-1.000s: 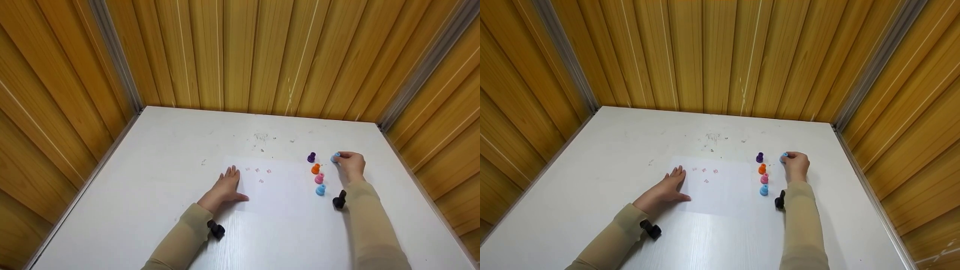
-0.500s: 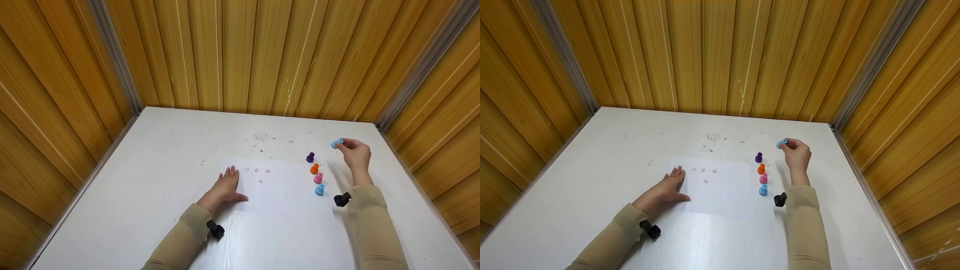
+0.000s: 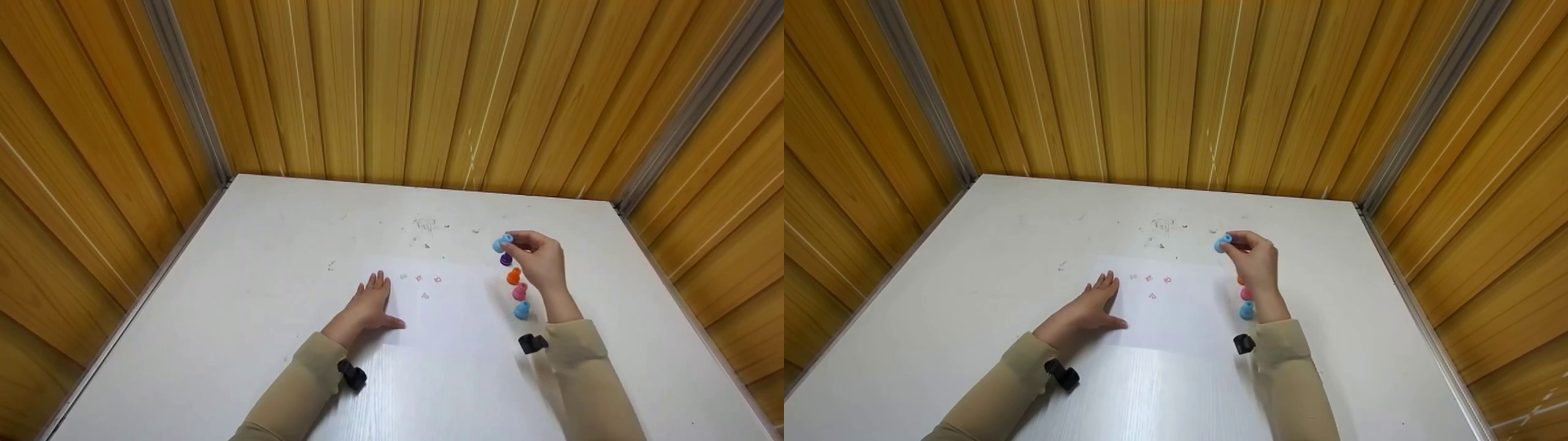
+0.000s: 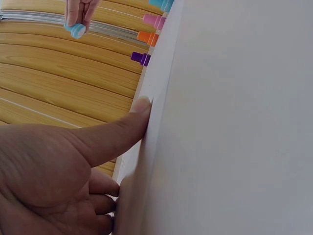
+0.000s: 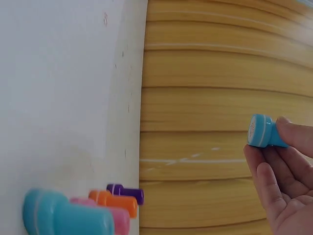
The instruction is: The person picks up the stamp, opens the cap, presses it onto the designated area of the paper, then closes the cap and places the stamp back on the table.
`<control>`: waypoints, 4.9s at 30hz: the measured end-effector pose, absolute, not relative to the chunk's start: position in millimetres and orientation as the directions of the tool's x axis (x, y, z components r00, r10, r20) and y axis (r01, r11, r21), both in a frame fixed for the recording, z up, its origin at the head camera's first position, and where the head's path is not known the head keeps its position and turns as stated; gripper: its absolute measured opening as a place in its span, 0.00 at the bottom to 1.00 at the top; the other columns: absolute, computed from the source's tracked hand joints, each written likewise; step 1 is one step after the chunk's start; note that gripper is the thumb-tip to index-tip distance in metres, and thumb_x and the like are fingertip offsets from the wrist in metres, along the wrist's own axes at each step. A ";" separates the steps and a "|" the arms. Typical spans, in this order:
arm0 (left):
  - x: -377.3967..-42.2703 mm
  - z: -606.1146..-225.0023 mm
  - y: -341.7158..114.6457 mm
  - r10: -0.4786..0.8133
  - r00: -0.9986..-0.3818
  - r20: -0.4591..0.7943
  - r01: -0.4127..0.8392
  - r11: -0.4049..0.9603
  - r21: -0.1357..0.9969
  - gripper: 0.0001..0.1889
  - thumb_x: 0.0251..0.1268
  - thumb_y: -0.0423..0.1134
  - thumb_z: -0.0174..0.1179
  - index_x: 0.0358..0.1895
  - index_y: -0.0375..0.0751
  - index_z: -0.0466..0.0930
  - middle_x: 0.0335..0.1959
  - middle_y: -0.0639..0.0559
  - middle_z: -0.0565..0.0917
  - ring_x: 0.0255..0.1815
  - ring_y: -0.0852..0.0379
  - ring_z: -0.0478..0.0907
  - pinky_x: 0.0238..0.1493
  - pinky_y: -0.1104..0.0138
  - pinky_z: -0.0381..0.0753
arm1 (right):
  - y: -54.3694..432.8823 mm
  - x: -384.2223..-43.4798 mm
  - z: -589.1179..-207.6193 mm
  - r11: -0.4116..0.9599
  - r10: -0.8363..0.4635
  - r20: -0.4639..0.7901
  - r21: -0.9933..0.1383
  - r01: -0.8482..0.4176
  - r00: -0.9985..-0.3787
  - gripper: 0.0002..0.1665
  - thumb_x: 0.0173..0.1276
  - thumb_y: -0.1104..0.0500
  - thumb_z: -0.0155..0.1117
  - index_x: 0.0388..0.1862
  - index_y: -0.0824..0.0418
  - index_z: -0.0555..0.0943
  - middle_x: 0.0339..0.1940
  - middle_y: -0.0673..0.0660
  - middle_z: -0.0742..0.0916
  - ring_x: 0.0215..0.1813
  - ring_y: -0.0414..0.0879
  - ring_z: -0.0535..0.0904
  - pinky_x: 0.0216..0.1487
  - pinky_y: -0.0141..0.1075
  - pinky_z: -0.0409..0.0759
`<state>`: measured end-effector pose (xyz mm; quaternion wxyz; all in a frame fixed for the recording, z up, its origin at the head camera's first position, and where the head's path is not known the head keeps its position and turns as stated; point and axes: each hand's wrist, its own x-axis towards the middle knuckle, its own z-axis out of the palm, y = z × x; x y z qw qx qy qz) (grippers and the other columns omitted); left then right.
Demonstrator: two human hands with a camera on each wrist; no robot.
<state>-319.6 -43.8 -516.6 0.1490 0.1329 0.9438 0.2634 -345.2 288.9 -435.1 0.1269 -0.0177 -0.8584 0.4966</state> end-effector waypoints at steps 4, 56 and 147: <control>-320.2 -518.1 -43.5 0.329 -0.921 -0.209 0.170 0.822 0.543 0.59 0.57 0.54 0.76 0.82 0.29 0.48 0.85 0.33 0.43 0.87 0.39 0.38 0.87 0.47 0.40 | 261.6 -339.8 -447.4 0.471 0.069 0.200 -0.870 -0.145 -0.977 0.19 0.69 0.55 0.74 0.55 0.62 0.87 0.50 0.62 0.90 0.44 0.40 0.84 0.46 0.22 0.83; -308.3 -510.6 -14.8 0.142 -0.903 0.405 0.426 0.191 0.884 0.15 0.62 0.34 0.73 0.50 0.32 0.87 0.47 0.40 0.90 0.48 0.44 0.90 0.55 0.53 0.88 | 178.7 -314.8 -501.9 0.003 -0.041 0.160 -0.987 -0.161 -0.986 0.15 0.66 0.66 0.74 0.51 0.68 0.86 0.45 0.56 0.93 0.47 0.42 0.89 0.54 0.30 0.87; -330.1 -529.8 -44.7 0.053 -0.997 0.058 0.069 0.238 0.969 0.16 0.61 0.31 0.72 0.52 0.33 0.87 0.46 0.41 0.90 0.44 0.56 0.86 0.46 0.68 0.88 | 190.7 -350.3 -494.7 0.713 -0.194 -0.175 -0.701 -0.016 -0.965 0.10 0.63 0.70 0.74 0.38 0.58 0.83 0.40 0.55 0.85 0.46 0.50 0.79 0.57 0.39 0.85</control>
